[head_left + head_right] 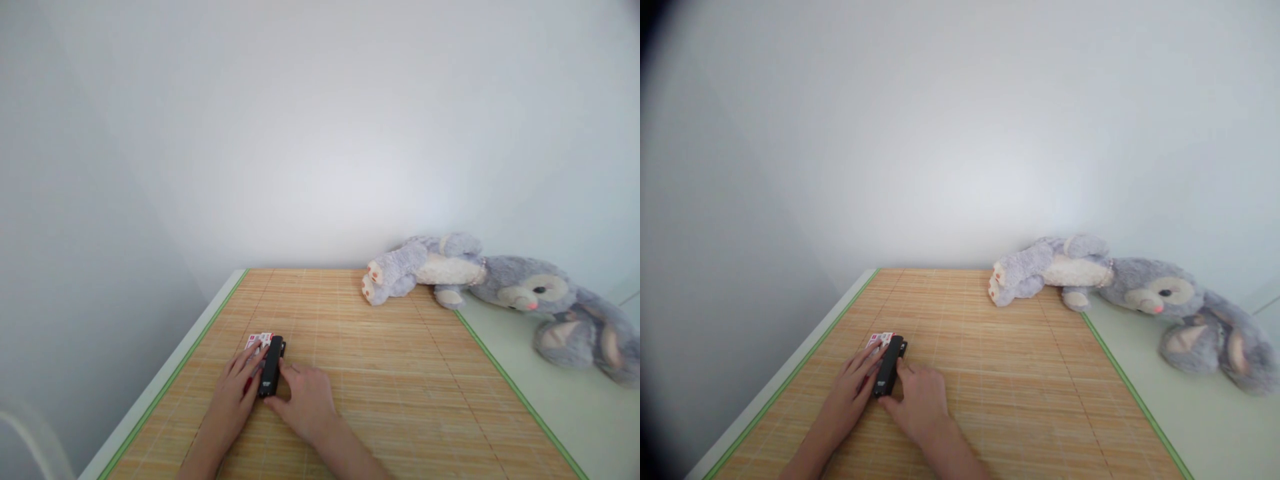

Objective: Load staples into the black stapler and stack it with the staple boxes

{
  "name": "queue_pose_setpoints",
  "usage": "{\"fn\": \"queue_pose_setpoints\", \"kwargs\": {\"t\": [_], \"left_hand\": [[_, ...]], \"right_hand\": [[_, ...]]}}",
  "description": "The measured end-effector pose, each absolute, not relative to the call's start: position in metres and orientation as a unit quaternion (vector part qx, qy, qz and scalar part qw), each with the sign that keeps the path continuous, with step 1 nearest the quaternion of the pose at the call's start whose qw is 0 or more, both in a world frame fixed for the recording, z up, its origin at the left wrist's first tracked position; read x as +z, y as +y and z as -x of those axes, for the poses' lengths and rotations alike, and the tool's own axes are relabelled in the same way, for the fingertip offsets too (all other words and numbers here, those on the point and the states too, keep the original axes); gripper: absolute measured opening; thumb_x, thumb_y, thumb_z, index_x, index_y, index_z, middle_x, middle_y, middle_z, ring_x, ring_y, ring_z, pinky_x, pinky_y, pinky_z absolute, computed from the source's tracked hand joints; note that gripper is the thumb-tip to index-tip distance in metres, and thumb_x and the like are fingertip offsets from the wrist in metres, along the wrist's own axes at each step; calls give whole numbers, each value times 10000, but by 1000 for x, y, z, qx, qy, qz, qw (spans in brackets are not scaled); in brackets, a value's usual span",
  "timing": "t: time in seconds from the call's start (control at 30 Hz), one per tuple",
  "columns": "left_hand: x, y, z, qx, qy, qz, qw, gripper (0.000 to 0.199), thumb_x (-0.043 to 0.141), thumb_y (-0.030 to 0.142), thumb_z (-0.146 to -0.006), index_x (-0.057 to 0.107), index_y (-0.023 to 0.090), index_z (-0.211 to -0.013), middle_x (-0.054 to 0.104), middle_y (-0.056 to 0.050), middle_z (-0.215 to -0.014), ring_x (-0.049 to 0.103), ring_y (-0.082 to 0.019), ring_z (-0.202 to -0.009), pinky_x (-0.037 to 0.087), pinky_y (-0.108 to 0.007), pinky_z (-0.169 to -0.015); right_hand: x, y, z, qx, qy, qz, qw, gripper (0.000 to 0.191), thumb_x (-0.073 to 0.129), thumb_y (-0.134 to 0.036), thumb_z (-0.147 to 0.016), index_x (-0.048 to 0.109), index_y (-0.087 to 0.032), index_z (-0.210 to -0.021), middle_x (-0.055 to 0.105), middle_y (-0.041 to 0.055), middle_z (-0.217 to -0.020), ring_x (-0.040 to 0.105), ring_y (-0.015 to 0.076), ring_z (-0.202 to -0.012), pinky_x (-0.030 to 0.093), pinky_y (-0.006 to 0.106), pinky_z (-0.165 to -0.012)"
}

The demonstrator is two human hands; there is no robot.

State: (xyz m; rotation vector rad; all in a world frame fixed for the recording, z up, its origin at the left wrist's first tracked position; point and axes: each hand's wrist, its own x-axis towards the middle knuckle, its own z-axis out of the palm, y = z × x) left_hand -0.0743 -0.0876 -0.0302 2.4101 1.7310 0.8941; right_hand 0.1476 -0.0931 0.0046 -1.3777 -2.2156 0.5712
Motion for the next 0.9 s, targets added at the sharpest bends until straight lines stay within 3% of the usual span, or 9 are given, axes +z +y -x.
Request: {"fn": "queue_pose_setpoints", "kwargs": {"t": [0.27,0.9], "left_hand": [[-31,-82,82,283,550,-785,20,523,434,296,-1047,424,386,-1563,450,-2,-1629,440,-248,-1481,420,-506,-1207],[-27,-84,76,278,555,-784,33,502,431,288,-1056,448,376,-1550,459,-32,-1622,477,-258,-1441,414,-546,-1200]], "right_hand": [[8,-97,-144,200,-796,518,240,662,758,-618,-824,602,-301,-1383,764,61,-1173,713,304,-1046,544,408,-908],[3,-98,-146,213,-792,517,245,659,764,-580,-829,603,-285,-1396,763,73,-1193,710,311,-1075,527,424,-960]]}}
